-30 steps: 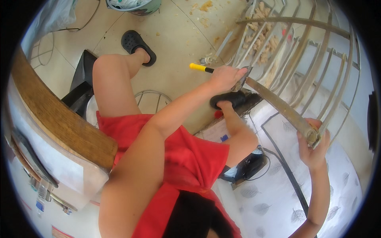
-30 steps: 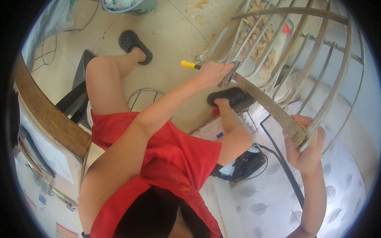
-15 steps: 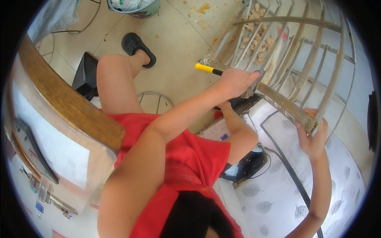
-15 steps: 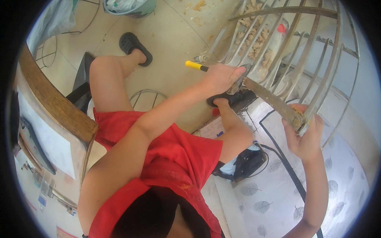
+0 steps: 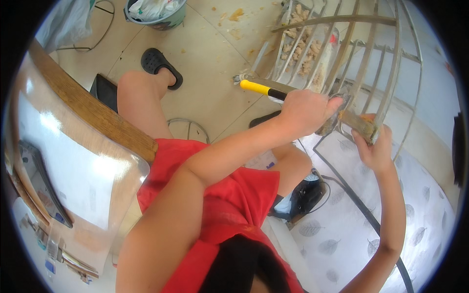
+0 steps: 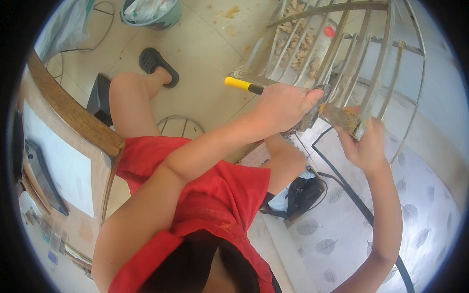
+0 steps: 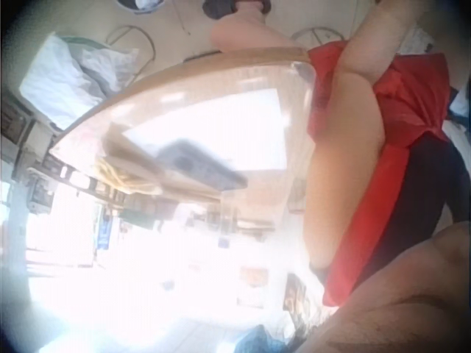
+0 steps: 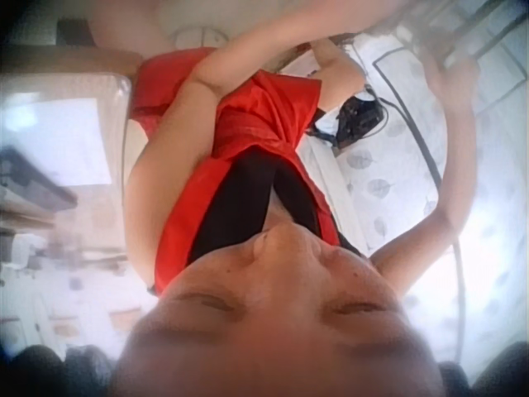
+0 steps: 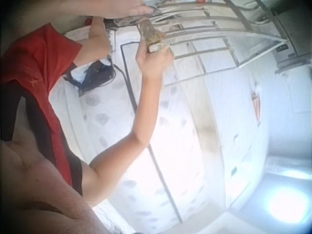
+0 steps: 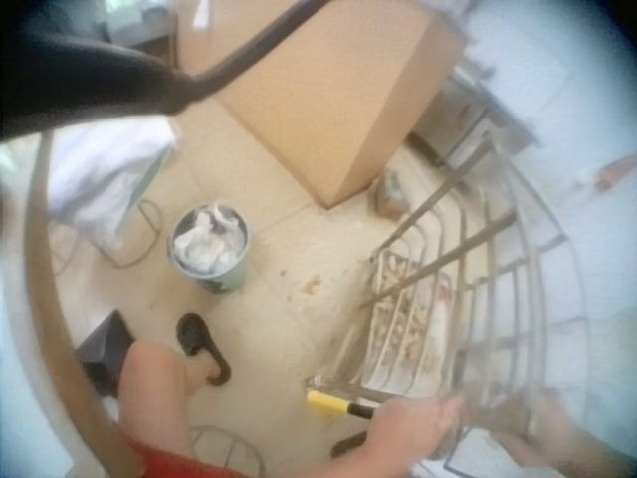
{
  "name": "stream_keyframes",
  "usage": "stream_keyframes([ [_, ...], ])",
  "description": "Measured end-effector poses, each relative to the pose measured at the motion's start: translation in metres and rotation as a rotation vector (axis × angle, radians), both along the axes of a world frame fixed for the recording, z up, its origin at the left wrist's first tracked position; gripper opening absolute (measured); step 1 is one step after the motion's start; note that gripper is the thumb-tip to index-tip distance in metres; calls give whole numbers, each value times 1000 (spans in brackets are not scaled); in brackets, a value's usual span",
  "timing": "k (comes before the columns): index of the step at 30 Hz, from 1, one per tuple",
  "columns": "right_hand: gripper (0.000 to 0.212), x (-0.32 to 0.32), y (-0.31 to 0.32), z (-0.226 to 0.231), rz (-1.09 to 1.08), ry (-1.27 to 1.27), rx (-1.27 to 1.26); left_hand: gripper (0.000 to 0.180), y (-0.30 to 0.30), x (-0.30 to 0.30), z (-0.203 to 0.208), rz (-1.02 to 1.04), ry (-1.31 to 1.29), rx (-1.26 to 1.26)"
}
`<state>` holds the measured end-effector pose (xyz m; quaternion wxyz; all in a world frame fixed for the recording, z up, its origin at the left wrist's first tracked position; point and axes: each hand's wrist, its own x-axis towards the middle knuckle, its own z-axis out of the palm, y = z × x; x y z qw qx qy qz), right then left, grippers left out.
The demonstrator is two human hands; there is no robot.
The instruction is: The person uses a hammer and a small metal strip to hammer a joint on a mobile metal rack while sitting at a table.
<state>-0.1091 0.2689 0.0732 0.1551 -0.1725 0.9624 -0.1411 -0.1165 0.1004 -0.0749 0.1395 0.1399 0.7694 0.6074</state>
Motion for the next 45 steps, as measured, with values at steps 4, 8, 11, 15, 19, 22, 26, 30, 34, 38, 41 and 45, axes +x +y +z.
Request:
stream_keyframes([
  [4, 28, -1, 0, -1, 27, 32, -1, 66, 1, -2, 32, -1, 31, 2],
  [8, 31, 3, 3, 0, 54, 90, 57, 67, 1, 1, 49, -11, 16, -22],
  [11, 30, 5, 7, -1, 56, 134, 71, 69, 5, 1, 48, -22, 13, -29],
  [15, 30, 5, 4, -2, -19, 94, 35, 71, 2, -6, 40, -109, -56, 28],
  [19, 29, 5, 6, -5, -31, 133, 95, 74, 0, -8, 29, -68, -307, 286],
  [22, 30, 8, 9, -5, -8, 197, 138, 72, -7, -8, 44, -79, -149, 22],
  [26, 32, 3, 2, -4, -21, 200, 116, 70, -15, -16, 56, -37, -64, -33],
  [30, 34, 3, 8, -7, -42, 200, 118, 69, -9, -15, 58, -40, -35, -94],
  [34, 39, 1, 3, -6, -54, 186, 144, 69, -8, -14, 57, -43, -103, -32],
  [38, 49, 2, 12, -10, -57, 199, 200, 71, 2, -11, 49, -45, -148, 65],
  [41, 55, 3, 15, -11, -82, 187, 248, 71, 5, -11, 46, -9, -124, 110],
  [45, 58, 4, 10, -9, -76, 242, 283, 69, 4, -12, 49, -19, -120, 93],
])
